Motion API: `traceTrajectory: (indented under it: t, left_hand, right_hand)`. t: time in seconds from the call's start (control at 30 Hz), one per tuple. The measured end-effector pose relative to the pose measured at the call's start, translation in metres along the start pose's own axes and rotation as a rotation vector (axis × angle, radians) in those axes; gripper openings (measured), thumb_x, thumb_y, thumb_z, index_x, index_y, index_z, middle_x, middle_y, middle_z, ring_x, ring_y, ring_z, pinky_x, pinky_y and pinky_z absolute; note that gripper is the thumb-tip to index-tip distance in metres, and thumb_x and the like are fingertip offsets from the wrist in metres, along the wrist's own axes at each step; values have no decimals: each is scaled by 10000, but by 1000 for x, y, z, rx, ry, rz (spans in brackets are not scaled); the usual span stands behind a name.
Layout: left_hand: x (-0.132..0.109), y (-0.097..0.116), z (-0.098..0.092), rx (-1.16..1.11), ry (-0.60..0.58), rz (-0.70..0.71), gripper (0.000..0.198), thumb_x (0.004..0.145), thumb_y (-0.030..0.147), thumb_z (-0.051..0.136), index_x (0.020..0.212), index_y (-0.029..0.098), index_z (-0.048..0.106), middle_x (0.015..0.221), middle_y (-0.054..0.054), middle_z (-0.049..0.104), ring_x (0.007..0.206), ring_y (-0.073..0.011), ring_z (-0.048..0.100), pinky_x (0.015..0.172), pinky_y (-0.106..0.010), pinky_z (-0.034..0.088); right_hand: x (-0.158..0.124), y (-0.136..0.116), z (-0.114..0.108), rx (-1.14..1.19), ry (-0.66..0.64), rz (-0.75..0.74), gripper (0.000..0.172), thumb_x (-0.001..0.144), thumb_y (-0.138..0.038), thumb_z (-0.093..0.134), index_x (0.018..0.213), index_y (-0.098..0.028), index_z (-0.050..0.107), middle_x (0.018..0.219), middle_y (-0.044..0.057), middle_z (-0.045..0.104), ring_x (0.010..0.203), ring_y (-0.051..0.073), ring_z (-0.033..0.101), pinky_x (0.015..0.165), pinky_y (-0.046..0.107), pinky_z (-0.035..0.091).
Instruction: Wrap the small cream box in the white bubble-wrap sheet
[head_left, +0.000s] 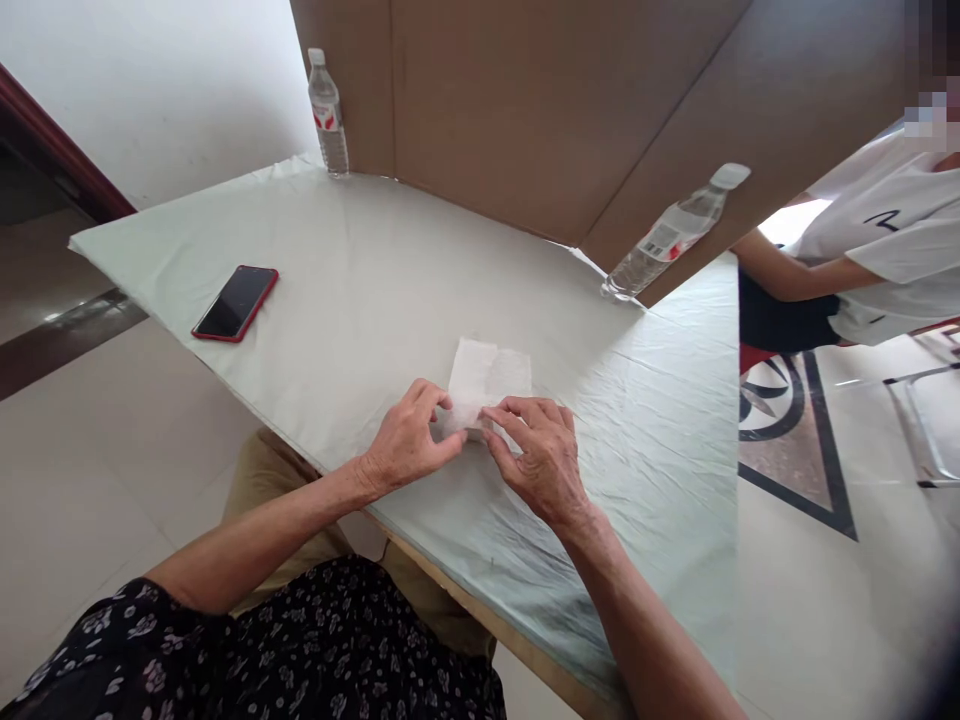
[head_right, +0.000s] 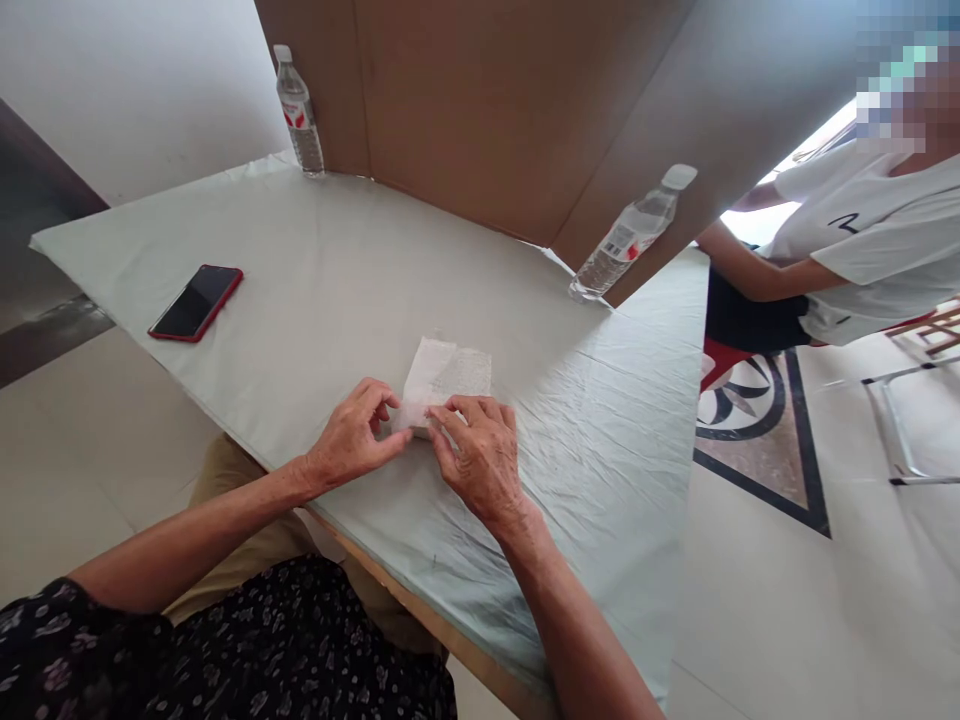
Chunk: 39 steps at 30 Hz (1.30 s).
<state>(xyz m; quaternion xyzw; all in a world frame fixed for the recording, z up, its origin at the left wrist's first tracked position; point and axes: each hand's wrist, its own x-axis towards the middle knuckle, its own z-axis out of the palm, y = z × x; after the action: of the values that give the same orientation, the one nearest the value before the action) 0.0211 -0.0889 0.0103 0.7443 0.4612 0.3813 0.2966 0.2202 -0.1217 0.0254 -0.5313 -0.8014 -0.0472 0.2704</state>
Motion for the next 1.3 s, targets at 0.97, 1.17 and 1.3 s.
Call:
traceTrajectory:
  t: [0.97,1.17,1.3]
  left_hand:
    - [8,12,10,214,-21,359,277,824,29,483,975,145,683,1002,-96,730,911,-203,630,808,-331,531]
    - [14,9,3,431,-165,515,210,888,88,517,937,162,708,1061,-106,724,986,-250,591,879,-418,528]
    - [17,10,-4,384,-223,556,242,871,60,498,970,140,703,1089,-122,711,1020,-250,577,899,-407,541]
  right_hand:
    - [-5,17,-29,147,-99,242,181,902,-264,558,1027,-205,674,1034,78,765,892,241,707,833,390,439]
    - [-34,53,-35,268,-252,667,327,852,-452,607,1051,-204,684,834,47,757,630,188,682,620,323,488]
    - [-27,47,-17,484,-279,780,548,855,-468,612,1305,-157,573,896,73,738,584,161,663,535,285,492]
